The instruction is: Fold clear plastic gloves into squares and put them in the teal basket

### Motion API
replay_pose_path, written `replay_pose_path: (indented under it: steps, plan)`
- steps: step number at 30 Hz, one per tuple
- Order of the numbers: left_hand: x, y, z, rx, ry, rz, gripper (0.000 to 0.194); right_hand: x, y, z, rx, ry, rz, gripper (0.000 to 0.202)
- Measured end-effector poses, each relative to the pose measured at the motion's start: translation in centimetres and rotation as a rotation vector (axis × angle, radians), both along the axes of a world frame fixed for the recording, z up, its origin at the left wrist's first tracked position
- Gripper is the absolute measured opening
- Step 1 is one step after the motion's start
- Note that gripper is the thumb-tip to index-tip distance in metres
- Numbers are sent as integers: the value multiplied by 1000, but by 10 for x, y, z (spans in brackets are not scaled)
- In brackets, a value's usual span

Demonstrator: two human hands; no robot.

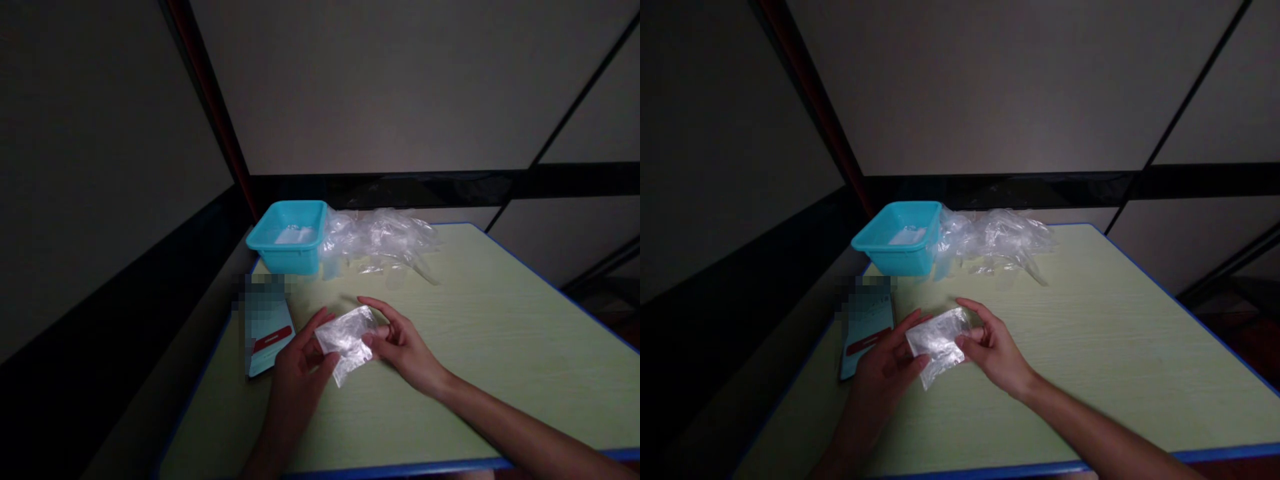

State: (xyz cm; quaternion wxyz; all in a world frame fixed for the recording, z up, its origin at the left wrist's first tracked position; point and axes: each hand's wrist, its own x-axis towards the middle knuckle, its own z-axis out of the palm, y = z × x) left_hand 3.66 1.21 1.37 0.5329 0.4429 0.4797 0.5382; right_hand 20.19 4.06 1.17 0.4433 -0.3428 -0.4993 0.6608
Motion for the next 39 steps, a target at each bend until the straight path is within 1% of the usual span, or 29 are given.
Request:
replay_pose_path:
  steps: [3,8,10,15,20,22,25,30,33,36,39]
  plan:
    - [0,0,0,-5,-12,-8,61,1,1,-3,-29,35,2,57]
    - [0,-2,4,-27,-8,15,64,1,0,-5,-158,162,6,47]
    - [0,-2,5,-28,-8,20,64,2,0,-4,-182,195,4,44]
    - [1,-1,5,-32,-23,17,65,2,1,-4,-106,155,17,49]
    - [1,-3,5,-55,-123,-34,73,4,3,-4,-92,162,15,46]
    - [0,-4,7,-68,-158,-50,68,6,4,-3,-91,162,25,46]
    - [-1,-5,9,-82,-174,-83,56,9,4,-2,-91,139,54,45]
    - [1,-3,-1,-101,-132,-161,58,10,5,-1,-42,88,144,42]
    - [4,-4,-6,-134,-88,-212,53,11,5,-1,-24,65,183,41]
    - [6,-4,-5,-140,-79,-255,46,11,4,-1,-29,32,217,39]
    - [8,-4,-3,-85,-77,-219,45,11,4,-1,-30,25,205,34]
